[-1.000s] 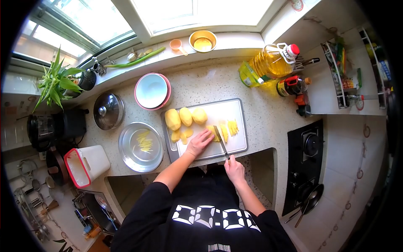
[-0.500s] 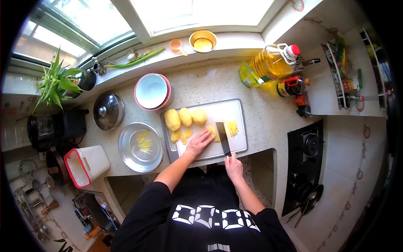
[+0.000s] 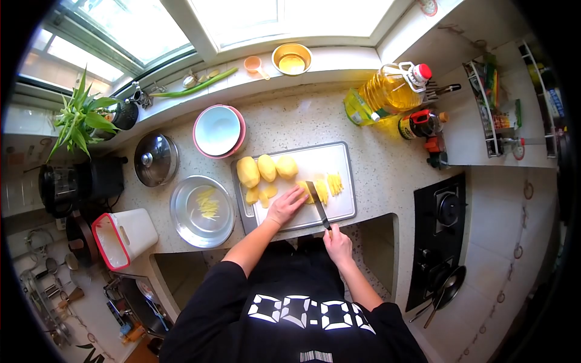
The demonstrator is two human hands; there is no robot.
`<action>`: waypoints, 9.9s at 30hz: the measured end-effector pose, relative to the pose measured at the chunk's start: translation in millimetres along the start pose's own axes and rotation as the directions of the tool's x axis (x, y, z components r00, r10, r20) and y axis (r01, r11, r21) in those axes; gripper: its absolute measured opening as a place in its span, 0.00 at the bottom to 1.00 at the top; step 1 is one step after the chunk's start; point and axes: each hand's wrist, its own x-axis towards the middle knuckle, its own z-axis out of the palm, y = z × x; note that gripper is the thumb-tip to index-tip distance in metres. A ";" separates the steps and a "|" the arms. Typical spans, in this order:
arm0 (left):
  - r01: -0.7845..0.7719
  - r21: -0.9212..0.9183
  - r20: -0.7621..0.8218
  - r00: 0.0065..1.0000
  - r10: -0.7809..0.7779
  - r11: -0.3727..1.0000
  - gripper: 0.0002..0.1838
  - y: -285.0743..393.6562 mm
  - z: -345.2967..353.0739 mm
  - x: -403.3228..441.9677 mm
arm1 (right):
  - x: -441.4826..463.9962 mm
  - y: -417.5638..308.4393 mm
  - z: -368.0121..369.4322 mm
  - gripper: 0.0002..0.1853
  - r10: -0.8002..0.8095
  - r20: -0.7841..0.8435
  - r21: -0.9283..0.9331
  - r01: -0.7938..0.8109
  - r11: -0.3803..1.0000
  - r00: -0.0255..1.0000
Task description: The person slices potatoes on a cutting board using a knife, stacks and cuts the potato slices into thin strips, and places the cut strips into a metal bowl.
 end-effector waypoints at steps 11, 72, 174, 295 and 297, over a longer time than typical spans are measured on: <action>-0.002 0.010 0.012 1.000 0.002 1.000 0.21 -0.8 0.3 1.0 | 3.8 -0.1 6.1 0.11 -0.002 0.022 -0.066 0.003 0.998 1.000; -0.004 0.020 -0.047 0.999 0.005 1.000 0.18 2.0 -0.1 4.6 | 11.4 -5.0 22.6 0.13 0.074 0.014 -0.130 -0.072 0.989 0.997; 0.132 -0.186 -0.134 0.978 -0.159 0.974 0.15 6.5 -2.6 2.8 | -4.1 -14.0 3.9 0.12 0.026 0.043 0.008 -0.026 1.000 0.999; 0.157 -0.254 -0.139 0.971 -0.196 0.955 0.11 10.4 3.7 3.0 | 10.5 -18.5 35.2 0.14 0.119 -0.021 0.029 -0.118 0.993 0.993; 0.152 -0.243 -0.158 0.968 -0.194 0.958 0.12 11.5 3.1 3.2 | 6.7 -15.1 32.1 0.13 0.119 -0.003 0.067 -0.119 0.991 0.993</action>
